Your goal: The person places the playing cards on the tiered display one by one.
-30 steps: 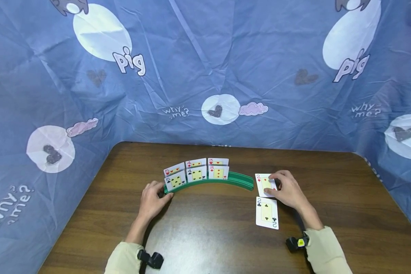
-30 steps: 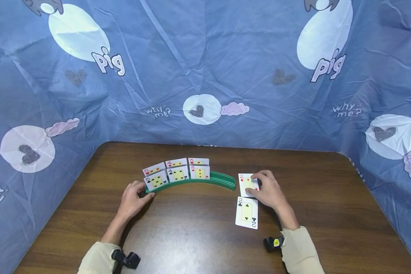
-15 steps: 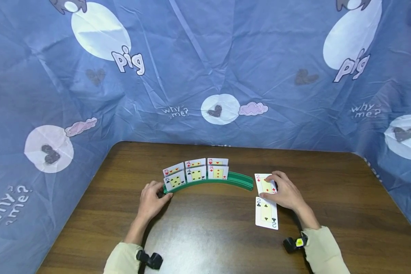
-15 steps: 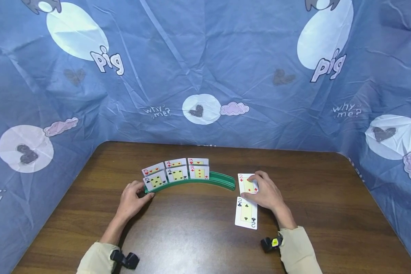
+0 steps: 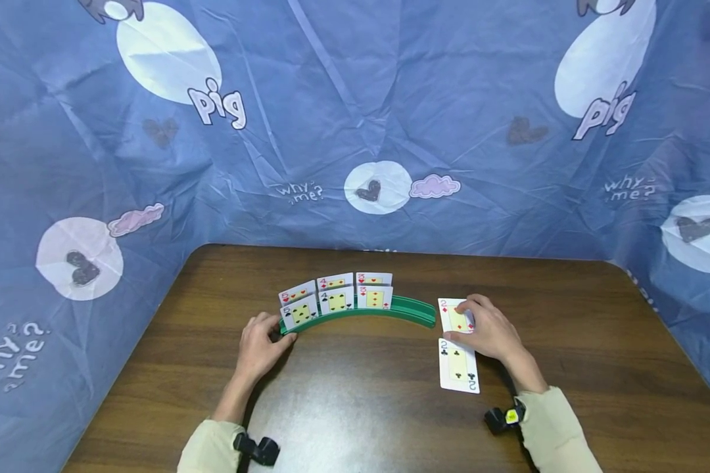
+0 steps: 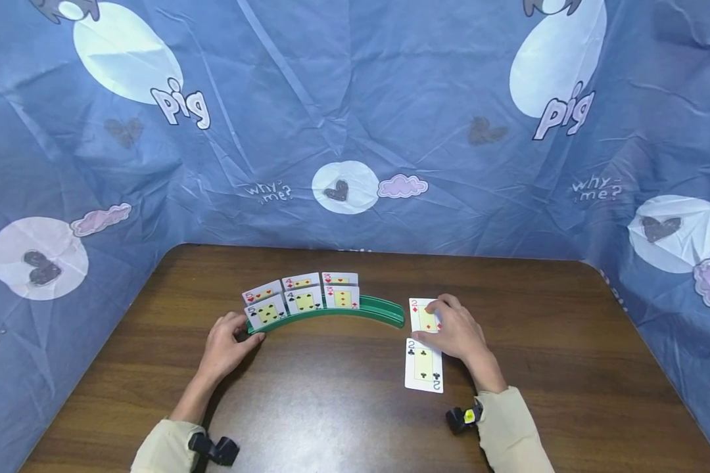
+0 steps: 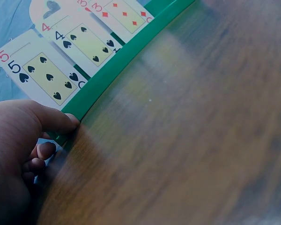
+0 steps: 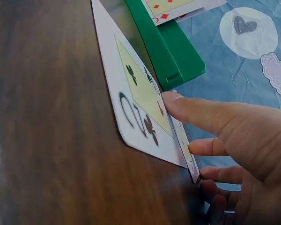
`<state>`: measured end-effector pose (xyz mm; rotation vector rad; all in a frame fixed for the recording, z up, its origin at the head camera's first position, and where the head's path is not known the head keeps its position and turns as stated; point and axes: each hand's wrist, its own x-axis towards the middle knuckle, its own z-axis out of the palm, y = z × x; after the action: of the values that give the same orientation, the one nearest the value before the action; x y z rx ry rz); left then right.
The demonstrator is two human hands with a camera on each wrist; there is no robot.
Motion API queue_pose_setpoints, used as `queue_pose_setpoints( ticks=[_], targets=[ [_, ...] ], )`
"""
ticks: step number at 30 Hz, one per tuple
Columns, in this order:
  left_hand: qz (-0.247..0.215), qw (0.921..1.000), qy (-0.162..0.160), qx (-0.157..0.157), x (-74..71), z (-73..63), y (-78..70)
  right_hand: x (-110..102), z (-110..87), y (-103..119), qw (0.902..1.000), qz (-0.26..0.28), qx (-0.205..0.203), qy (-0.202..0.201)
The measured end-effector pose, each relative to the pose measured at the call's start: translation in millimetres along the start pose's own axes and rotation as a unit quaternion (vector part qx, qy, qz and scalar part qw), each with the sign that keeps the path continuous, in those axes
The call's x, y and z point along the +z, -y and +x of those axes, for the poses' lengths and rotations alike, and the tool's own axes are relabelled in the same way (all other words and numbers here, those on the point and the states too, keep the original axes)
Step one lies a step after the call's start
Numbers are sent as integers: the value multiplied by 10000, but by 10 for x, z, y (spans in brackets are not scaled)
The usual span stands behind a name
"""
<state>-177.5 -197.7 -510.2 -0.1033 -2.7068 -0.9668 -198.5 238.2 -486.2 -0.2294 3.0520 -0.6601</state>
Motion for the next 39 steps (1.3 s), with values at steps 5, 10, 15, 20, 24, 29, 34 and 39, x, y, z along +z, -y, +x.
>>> queue_pose_setpoints(
  ticks=[5,10,15,20,24,29,34,39],
  targets=[
    [17,10000,-9,31,5,-5,9,-20,6,25,9999,-20,144,85],
    [14,10000,-11,12,5,-3,7,-41,47,51,9992,50,316,246],
    [32,10000,26,-23,6,-8,8,-59,83,62,9983,55,388,424],
    [58,10000,53,-59,4,-8,2,-72,105,65,9974,98,471,544],
    [73,10000,32,-35,-2,-5,0,-77,127,81,9972,145,493,542],
    [60,10000,-7,5,-2,-5,3,-78,149,93,9971,158,507,553],
    [83,10000,27,12,11,-10,6,-80,164,90,9955,206,655,657],
    [87,10000,37,1,-4,-7,-5,-86,173,95,9953,190,667,672]
  ],
)
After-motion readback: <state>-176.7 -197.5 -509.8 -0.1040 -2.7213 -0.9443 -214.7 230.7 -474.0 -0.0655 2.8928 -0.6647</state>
